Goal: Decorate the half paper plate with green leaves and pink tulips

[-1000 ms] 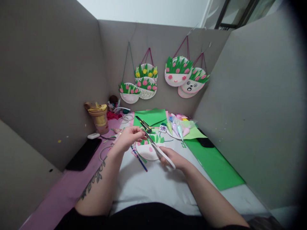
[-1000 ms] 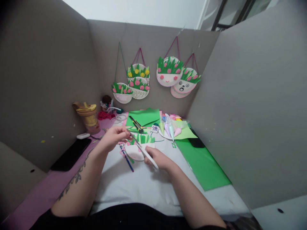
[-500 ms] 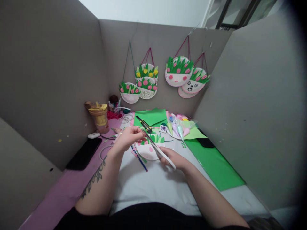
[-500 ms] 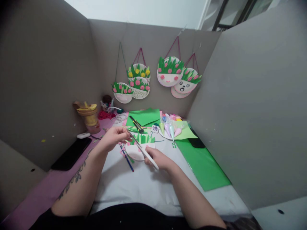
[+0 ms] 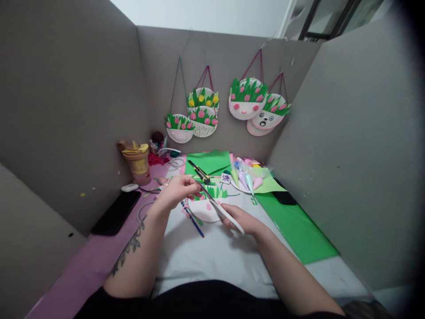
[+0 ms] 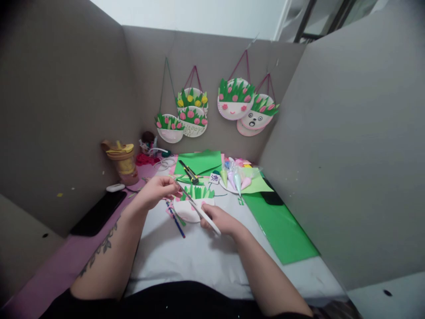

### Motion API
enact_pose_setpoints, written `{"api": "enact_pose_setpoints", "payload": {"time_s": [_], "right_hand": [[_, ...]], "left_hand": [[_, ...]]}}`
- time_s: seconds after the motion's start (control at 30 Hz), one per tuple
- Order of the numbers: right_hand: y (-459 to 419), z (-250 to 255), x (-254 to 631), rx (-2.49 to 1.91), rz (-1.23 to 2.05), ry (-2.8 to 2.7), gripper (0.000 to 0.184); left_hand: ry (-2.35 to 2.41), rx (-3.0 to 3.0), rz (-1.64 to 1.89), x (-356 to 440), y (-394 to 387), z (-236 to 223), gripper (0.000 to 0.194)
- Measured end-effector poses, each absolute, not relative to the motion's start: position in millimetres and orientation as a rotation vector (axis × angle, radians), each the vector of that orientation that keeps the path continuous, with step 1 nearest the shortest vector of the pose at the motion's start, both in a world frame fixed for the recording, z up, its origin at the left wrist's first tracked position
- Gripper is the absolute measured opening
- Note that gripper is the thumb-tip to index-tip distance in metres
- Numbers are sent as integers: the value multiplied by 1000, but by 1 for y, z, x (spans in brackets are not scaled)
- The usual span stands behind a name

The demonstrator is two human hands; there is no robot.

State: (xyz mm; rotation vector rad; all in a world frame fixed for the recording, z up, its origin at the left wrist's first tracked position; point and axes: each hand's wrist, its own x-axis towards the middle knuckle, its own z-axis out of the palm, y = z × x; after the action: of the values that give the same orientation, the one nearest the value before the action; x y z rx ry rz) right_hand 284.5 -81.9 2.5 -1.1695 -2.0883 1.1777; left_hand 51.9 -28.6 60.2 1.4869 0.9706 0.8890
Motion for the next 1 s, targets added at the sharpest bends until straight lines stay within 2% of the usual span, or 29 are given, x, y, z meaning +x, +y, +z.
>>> {"api": "enact_pose_setpoints", "payload": {"time_s": [0.47,0.63,0.83,1.0], "right_hand": [[-82,2,288,-1189,1276,-2035,11],[-78,-4,289,-1204,1277,-1939,16],[-54,-19,306,-1441,944,-1394,18],[-26,-40,337,-1743,585,-1179,31]], "left_hand": [[973,1527,838,47,-26,59,13],[959,1519,799,45,-28,62,13],[903,1553,854,45,-27,60,18],[817,1494,955,54,-20,49,25]]}}
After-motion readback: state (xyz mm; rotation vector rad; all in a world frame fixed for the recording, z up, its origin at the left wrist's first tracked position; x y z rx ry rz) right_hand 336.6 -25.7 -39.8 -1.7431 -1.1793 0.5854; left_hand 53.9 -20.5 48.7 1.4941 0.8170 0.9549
